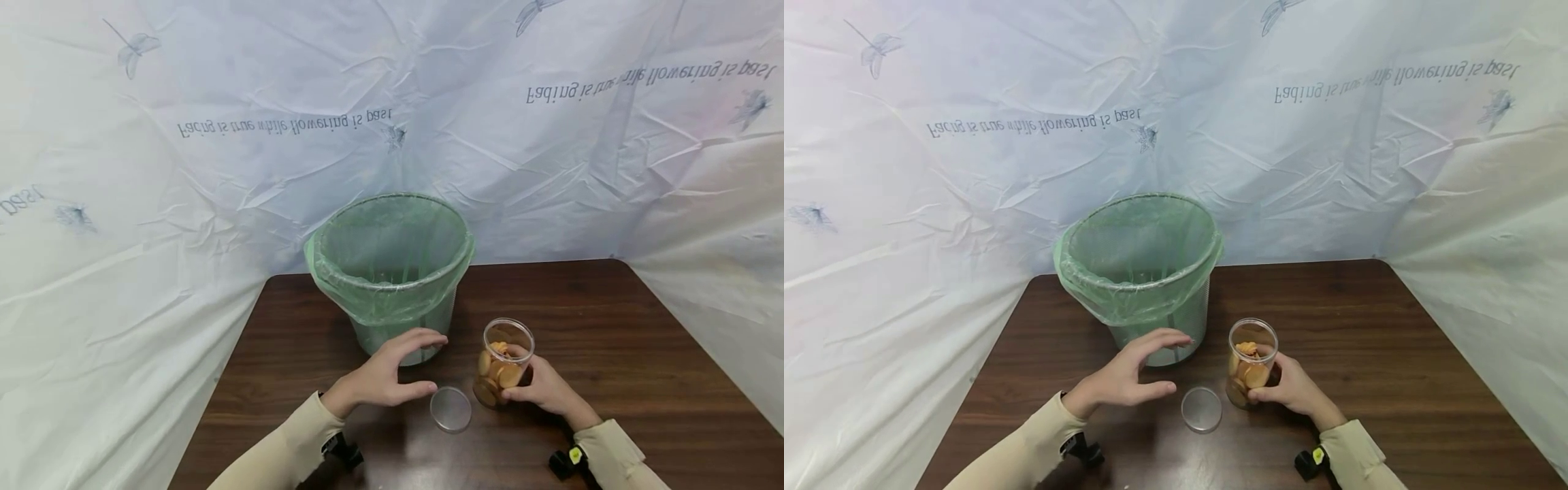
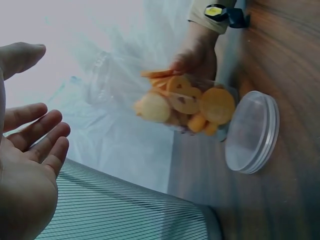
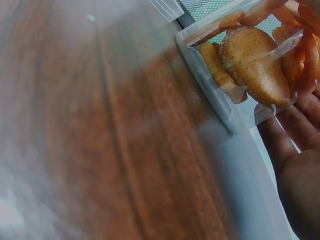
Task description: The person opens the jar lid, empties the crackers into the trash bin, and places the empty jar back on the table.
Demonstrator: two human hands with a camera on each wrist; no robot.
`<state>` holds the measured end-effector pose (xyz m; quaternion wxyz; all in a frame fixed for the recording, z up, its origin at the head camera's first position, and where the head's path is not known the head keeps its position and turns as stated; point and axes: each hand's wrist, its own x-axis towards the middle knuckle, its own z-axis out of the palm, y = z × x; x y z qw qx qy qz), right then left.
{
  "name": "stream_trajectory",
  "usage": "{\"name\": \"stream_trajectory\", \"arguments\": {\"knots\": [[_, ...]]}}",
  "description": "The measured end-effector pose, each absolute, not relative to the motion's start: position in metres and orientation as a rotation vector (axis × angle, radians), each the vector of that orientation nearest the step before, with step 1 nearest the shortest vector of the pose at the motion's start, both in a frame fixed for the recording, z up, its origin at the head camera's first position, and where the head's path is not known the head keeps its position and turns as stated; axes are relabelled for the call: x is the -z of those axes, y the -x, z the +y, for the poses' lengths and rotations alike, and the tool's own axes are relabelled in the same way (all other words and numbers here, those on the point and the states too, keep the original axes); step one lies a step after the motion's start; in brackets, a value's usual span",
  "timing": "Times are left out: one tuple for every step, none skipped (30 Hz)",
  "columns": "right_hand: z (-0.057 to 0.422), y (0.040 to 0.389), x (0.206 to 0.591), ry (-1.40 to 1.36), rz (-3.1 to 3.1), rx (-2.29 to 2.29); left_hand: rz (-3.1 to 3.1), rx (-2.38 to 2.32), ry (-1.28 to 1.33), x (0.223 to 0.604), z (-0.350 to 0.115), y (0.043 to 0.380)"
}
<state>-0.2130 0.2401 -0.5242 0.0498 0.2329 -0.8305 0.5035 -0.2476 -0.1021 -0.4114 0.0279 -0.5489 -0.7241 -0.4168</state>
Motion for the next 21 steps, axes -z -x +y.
{"name": "stream_trajectory", "arguments": {"knots": [[0.242, 0.212, 0.524, -0.718, -2.528, -1.534, -2.229, 1.287, 1.686, 0.409, -0.101, 0.245], [0.243, 0.211, 0.524, -0.723, -2.527, -1.532, -2.224, 1.288, 1.677, 0.408, -0.100, 0.242], [0.245, 0.209, 0.524, -0.731, -2.524, -1.535, -2.220, 1.290, 1.670, 0.406, -0.099, 0.240], [0.247, 0.208, 0.524, -0.738, -2.521, -1.539, -2.214, 1.291, 1.662, 0.404, -0.098, 0.237], [0.248, 0.207, 0.524, -0.747, -2.518, -1.542, -2.204, 1.294, 1.658, 0.403, -0.096, 0.234], [0.250, 0.206, 0.524, -0.757, -2.514, -1.551, -2.195, 1.297, 1.652, 0.401, -0.095, 0.231], [0.251, 0.205, 0.524, -0.767, -2.511, -1.556, -2.186, 1.298, 1.645, 0.400, -0.094, 0.228], [0.253, 0.204, 0.524, -0.775, -2.508, -1.562, -2.179, 1.303, 1.637, 0.398, -0.093, 0.225], [0.255, 0.203, 0.524, -0.788, -2.504, -1.567, -2.172, 1.306, 1.631, 0.396, -0.091, 0.222], [0.256, 0.202, 0.524, -0.798, -2.500, -1.572, -2.163, 1.306, 1.625, 0.394, -0.090, 0.219], [0.258, 0.201, 0.524, -0.811, -2.496, -1.578, -2.154, 1.307, 1.620, 0.391, -0.089, 0.215], [0.259, 0.200, 0.524, -0.815, -2.494, -1.580, -2.147, 1.311, 1.615, 0.388, -0.088, 0.212], [0.261, 0.198, 0.524, -0.821, -2.493, -1.579, -2.138, 1.314, 1.610, 0.384, -0.086, 0.208], [0.263, 0.197, 0.524, -0.830, -2.491, -1.579, -2.129, 1.319, 1.606, 0.380, -0.085, 0.204], [0.264, 0.196, 0.524, -0.838, -2.489, -1.579, -2.119, 1.323, 1.605, 0.375, -0.084, 0.199], [0.266, 0.195, 0.524, -0.846, -2.486, -1.585, -2.108, 1.328, 1.603, 0.369, -0.082, 0.194], [0.267, 0.194, 0.524, -0.857, -2.485, -1.589, -2.101, 1.334, 1.600, 0.363, -0.081, 0.190], [0.269, 0.193, 0.524, -0.866, -2.483, -1.592, -2.093, 1.342, 1.596, 0.358, -0.080, 0.185], [0.271, 0.192, 0.524, -0.879, -2.481, -1.597, -2.089, 1.350, 1.590, 0.353, -0.079, 0.180], [0.272, 0.191, 0.524, -0.892, -2.478, -1.607, -2.086, 1.358, 1.583, 0.348, -0.078, 0.175], [0.274, 0.189, 0.524, -0.901, -2.477, -1.614, -2.082, 1.366, 1.578, 0.343, -0.077, 0.170]]}}
